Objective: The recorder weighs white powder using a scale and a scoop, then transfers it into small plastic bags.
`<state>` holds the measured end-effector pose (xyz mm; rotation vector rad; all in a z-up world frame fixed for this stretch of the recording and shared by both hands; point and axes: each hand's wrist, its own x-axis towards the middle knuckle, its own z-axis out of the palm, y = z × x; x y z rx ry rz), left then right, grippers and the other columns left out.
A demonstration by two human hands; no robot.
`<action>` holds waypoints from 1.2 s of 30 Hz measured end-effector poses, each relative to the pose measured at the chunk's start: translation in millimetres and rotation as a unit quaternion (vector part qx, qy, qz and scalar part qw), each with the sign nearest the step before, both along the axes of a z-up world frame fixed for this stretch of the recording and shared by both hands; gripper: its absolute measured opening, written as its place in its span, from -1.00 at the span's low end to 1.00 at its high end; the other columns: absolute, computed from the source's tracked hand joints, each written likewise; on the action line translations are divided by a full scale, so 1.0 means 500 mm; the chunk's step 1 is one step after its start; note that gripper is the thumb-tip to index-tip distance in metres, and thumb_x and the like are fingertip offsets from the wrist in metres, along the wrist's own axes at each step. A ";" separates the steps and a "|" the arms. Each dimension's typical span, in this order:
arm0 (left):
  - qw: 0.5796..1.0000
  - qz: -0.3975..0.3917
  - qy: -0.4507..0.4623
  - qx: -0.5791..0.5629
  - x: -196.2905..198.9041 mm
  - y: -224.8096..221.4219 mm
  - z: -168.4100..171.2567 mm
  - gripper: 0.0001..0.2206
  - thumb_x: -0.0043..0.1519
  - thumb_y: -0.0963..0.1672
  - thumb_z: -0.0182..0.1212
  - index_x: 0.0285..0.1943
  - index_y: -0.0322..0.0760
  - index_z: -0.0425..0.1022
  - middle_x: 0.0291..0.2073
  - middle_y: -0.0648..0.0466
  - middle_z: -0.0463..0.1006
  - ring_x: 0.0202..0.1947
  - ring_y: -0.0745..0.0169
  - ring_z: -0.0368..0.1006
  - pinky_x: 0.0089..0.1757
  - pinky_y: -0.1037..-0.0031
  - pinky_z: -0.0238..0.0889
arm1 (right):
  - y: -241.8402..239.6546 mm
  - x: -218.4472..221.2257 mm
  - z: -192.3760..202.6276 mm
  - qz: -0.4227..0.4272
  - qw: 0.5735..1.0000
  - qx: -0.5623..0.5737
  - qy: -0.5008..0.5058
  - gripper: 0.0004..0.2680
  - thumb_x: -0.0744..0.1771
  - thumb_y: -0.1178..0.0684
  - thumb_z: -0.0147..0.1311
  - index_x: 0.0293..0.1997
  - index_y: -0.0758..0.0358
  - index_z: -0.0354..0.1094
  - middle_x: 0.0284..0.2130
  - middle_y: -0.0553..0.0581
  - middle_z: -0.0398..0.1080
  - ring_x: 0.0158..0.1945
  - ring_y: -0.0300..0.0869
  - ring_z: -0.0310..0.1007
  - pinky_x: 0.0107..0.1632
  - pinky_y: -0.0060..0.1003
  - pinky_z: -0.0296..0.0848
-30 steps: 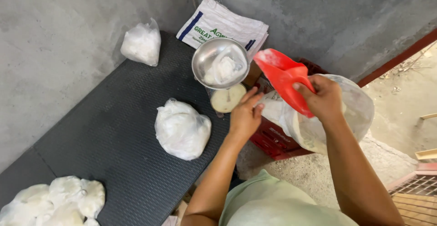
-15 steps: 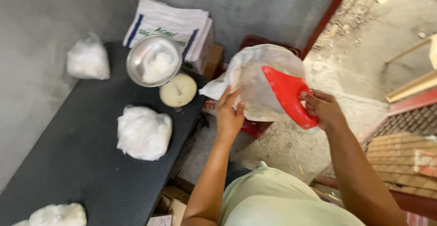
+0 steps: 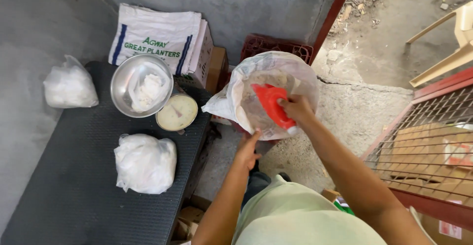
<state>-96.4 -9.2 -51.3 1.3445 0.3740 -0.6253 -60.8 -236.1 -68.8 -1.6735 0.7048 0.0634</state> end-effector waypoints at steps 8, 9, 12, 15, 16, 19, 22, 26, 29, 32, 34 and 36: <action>0.972 0.008 0.158 -0.174 -0.013 -0.005 -0.258 -0.57 0.38 0.06 0.07 0.34 -0.15 0.32 0.12 0.05 0.42 0.06 0.09 0.35 -0.07 0.05 0.38 | 0.036 0.017 -0.119 0.210 0.941 -0.263 0.020 -0.72 0.28 -0.15 0.23 -0.21 0.31 0.51 -0.34 0.39 0.52 -0.23 0.17 0.55 -0.12 -0.04 0.48; 0.969 0.022 0.167 -0.179 -0.016 -0.005 -0.258 -0.60 0.40 0.05 0.03 0.33 -0.15 0.31 0.11 0.05 0.41 0.04 0.08 0.35 -0.06 0.05 0.42 | 0.025 0.006 -0.110 0.264 0.923 -0.277 0.047 -0.72 0.27 -0.16 0.23 -0.22 0.31 0.52 -0.32 0.41 0.52 -0.20 0.19 0.55 -0.09 -0.03 0.48; 0.966 0.025 0.178 -0.186 -0.025 0.003 -0.204 -0.59 0.40 0.05 -0.02 0.36 -0.12 0.29 0.17 0.06 0.41 0.11 0.08 0.35 -0.03 0.03 0.37 | -0.044 -0.029 0.033 0.402 0.863 -0.299 0.070 -0.72 0.23 -0.15 0.25 -0.22 0.30 0.53 -0.30 0.40 0.50 -0.20 0.20 0.53 -0.10 0.00 0.46; 0.968 0.023 0.180 -0.173 -0.035 0.013 -0.192 -0.58 0.38 0.06 -0.06 0.37 -0.08 0.28 0.24 0.11 0.41 0.19 0.13 0.35 0.01 0.01 0.33 | -0.146 -0.034 0.025 0.416 0.832 -0.354 0.099 -0.74 0.24 -0.14 0.22 -0.29 0.31 0.55 -0.35 0.35 0.54 -0.23 0.14 0.59 -0.08 -0.06 0.51; 0.968 0.020 0.182 -0.173 -0.034 0.016 -0.189 -0.58 0.38 0.06 -0.06 0.37 -0.08 0.28 0.24 0.11 0.41 0.19 0.13 0.35 0.01 0.01 0.33 | -0.130 -0.040 0.103 0.413 0.833 -0.354 0.101 -0.74 0.24 -0.14 0.22 -0.29 0.31 0.55 -0.35 0.35 0.54 -0.23 0.14 0.59 -0.08 -0.06 0.51; 0.976 -0.011 0.191 -0.105 -0.033 0.022 -0.167 -0.56 0.39 0.08 -0.08 0.37 -0.12 0.30 0.23 0.11 0.43 0.19 0.15 0.36 0.04 0.02 0.30 | -0.081 -0.052 0.276 0.308 0.875 -0.357 0.114 -0.78 0.26 -0.10 0.18 -0.22 0.24 0.53 -0.34 0.30 0.56 -0.23 0.12 0.59 -0.11 -0.05 0.52; 0.983 -0.101 0.151 -0.002 -0.021 0.033 -0.148 -0.55 0.41 0.09 -0.12 0.30 -0.21 0.35 0.09 0.03 0.55 0.07 0.13 0.48 0.06 0.10 0.23 | -0.035 -0.054 0.277 0.309 0.841 -0.417 0.155 -0.81 0.27 -0.10 0.18 -0.16 0.12 0.52 -0.27 0.20 0.55 -0.17 0.06 0.57 -0.13 -0.05 0.52; 0.982 -0.177 0.069 0.001 0.014 0.032 -0.103 -0.50 0.43 0.06 -0.13 -0.02 -0.53 0.51 -0.27 -0.19 0.67 -0.24 -0.03 0.64 0.01 0.11 0.38 | -0.015 -0.051 0.217 0.384 0.772 -0.473 0.183 -0.84 0.31 -0.12 0.15 -0.16 0.04 0.55 -0.22 0.11 0.57 -0.14 -0.04 0.60 -0.11 -0.11 0.56; 0.984 -0.177 0.007 -0.009 0.062 0.033 -0.002 -0.45 0.42 0.03 -0.17 -0.12 -0.60 0.58 -0.37 -0.25 0.70 -0.33 -0.06 0.69 -0.05 0.24 0.46 | -0.008 -0.031 0.257 0.321 0.819 -0.451 0.149 -0.83 0.34 -0.15 0.12 -0.13 0.01 0.54 -0.23 0.11 0.57 -0.17 -0.03 0.61 -0.12 -0.11 0.55; 0.986 -0.167 -0.014 -0.004 0.053 0.041 -0.022 -0.46 0.42 0.01 -0.18 -0.14 -0.62 0.58 -0.39 -0.27 0.69 -0.37 -0.07 0.68 -0.16 0.30 0.52 | -0.010 -0.028 0.343 0.285 0.823 -0.472 0.136 -0.81 0.34 -0.18 0.13 -0.12 0.01 0.52 -0.27 0.13 0.58 -0.18 0.01 0.60 -0.13 -0.07 0.53; 0.986 -0.168 -0.009 0.002 0.056 0.046 -0.044 -0.48 0.43 0.00 -0.17 -0.15 -0.64 0.56 -0.40 -0.28 0.67 -0.40 -0.09 0.66 -0.23 0.27 0.54 | -0.015 -0.025 0.382 0.286 0.807 -0.497 0.139 -0.81 0.33 -0.19 0.15 -0.12 0.02 0.51 -0.29 0.15 0.58 -0.18 0.02 0.59 -0.13 -0.06 0.51; 0.985 -0.172 0.022 0.006 0.048 0.054 -0.046 -0.48 0.43 0.00 -0.16 -0.17 -0.65 0.57 -0.41 -0.26 0.66 -0.44 -0.09 0.65 -0.29 0.26 0.55 | -0.022 -0.038 0.384 0.332 0.795 -0.482 0.160 -0.82 0.32 -0.18 0.15 -0.18 0.02 0.53 -0.29 0.12 0.59 -0.18 -0.01 0.61 -0.11 -0.09 0.54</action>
